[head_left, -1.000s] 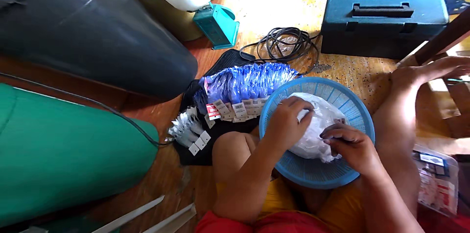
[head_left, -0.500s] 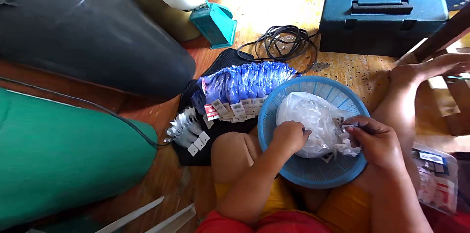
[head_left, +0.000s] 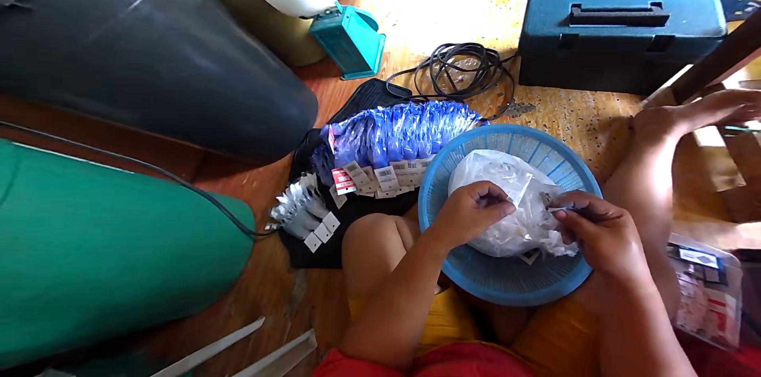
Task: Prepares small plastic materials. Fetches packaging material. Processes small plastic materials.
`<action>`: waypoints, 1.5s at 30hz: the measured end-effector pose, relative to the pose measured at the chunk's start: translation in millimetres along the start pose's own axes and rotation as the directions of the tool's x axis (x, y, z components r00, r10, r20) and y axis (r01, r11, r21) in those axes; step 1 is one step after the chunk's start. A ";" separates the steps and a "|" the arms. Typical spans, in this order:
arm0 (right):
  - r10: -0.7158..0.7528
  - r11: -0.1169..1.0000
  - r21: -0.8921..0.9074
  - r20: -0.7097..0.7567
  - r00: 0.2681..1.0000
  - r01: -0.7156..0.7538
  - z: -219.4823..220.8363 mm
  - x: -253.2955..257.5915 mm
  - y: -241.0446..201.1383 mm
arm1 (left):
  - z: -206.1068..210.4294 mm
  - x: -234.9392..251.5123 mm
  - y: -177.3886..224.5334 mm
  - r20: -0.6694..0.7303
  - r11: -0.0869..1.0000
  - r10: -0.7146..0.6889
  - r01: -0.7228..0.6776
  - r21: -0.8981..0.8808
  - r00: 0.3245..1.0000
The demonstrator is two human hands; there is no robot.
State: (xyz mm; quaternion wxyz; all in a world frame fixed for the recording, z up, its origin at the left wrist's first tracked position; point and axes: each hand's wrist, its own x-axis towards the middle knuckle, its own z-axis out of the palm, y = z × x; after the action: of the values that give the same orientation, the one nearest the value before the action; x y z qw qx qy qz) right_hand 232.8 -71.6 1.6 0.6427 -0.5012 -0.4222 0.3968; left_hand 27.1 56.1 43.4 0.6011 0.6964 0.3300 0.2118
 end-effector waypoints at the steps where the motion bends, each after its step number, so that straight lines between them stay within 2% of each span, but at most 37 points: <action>1: -0.005 1.000 0.001 0.003 1.000 0.005 0.3 0.0 0.2 | 1.4 -1.7 4.6 -0.030 0.998 -0.015 0.013 -0.068 0.999; 3: -0.017 1.000 0.007 0.001 1.000 0.017 1.6 -0.1 0.2 | 4.6 -3.9 13.8 -0.034 0.987 -0.115 0.110 -0.116 0.993; 6: -0.048 0.999 0.012 -0.002 0.999 0.048 5.9 -0.5 -0.8 | 7.1 -5.0 20.8 0.123 0.959 -0.282 0.276 0.070 0.951; 9: -0.043 0.999 0.009 0.049 0.998 0.043 12.9 -2.1 -1.0 | 11.6 -3.4 22.6 0.235 0.933 -0.334 0.285 0.220 0.913; 12: -0.019 1.000 0.008 0.130 0.991 0.018 20.8 -2.4 -0.2 | 15.6 -0.8 25.8 0.198 0.916 -0.347 0.286 0.281 0.917; 16: 0.028 0.999 -0.026 0.187 0.982 -0.024 27.2 -3.0 -0.2 | 18.3 1.3 22.7 0.022 0.945 -0.219 0.207 0.252 0.975; 19: 0.042 0.998 -0.051 0.200 0.979 -0.032 29.2 -3.2 1.3 | 19.8 1.5 14.9 -0.103 0.968 -0.127 0.146 0.202 0.987; 23: 0.052 0.997 -0.069 0.191 0.980 -0.039 32.5 -3.6 0.8 | 22.9 -4.0 9.4 -0.212 0.987 -0.003 0.037 0.159 0.977; 28: 0.040 0.995 -0.102 0.164 0.986 -0.023 37.6 -4.7 -1.3 | 22.1 -14.2 10.6 -0.256 0.985 0.166 -0.148 0.088 0.952; 32: 0.028 0.994 -0.107 0.152 0.988 -0.012 40.3 -5.0 -1.2 | 25.0 -15.5 13.2 -0.324 0.954 0.297 -0.270 0.126 0.898; 35: 0.019 0.992 -0.123 0.151 0.988 0.000 42.4 -5.2 -1.8 | 26.2 -14.5 13.8 -0.381 0.948 0.317 -0.281 0.149 0.869; 39: 0.003 0.990 -0.140 0.154 0.988 0.019 44.2 -6.2 -1.9 | 23.2 -13.8 16.3 -0.401 0.958 0.285 -0.249 0.142 0.871; 45: 0.004 0.989 -0.145 0.162 0.987 0.019 47.2 -6.3 -2.0 | 25.5 -10.6 13.9 -0.438 0.940 0.308 -0.342 0.002 0.845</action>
State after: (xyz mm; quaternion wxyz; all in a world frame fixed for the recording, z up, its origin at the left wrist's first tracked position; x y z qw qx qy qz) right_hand 186.5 -63.2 9.3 0.5692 -0.5115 -0.5029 0.4018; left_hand 40.2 29.9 53.3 0.4943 0.6544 0.3238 0.4717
